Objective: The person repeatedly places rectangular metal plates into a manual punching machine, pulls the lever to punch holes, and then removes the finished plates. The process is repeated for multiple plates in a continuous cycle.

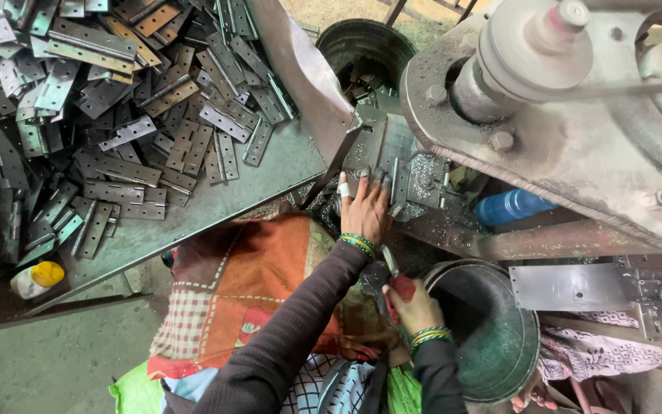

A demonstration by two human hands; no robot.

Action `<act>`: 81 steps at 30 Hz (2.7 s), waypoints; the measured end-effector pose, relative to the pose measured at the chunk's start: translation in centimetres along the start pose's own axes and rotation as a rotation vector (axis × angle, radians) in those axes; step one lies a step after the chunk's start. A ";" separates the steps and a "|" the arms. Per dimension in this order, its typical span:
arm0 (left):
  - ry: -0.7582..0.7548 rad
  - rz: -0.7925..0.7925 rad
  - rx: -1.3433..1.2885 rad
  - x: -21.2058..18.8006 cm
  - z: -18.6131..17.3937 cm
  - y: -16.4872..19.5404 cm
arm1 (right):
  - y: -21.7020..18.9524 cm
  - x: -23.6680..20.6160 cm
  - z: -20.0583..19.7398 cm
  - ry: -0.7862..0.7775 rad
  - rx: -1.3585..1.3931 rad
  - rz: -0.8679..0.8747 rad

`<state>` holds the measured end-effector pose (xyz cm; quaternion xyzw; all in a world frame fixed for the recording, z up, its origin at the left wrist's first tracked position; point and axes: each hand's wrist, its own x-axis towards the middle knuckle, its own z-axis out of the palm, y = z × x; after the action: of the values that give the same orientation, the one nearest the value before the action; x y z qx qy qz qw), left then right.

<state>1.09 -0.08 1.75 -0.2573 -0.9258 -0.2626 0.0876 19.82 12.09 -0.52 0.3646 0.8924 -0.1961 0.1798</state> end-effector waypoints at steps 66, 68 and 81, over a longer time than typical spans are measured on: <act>-0.018 0.044 0.126 -0.4 0.7 -0.1 | 1.8 1.0 5.3 0.208 0.276 -0.219; 0.023 0.042 0.102 -0.4 0.7 -0.4 | 2.4 1.8 6.3 0.174 0.309 -0.217; -0.025 0.039 0.054 -0.7 0.7 -0.5 | 0.7 0.6 0.9 0.002 0.151 -0.072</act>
<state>1.42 -0.42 0.73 -0.2760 -0.9285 -0.2324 0.0879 20.04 12.46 -1.77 0.3452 0.8877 -0.2689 0.1436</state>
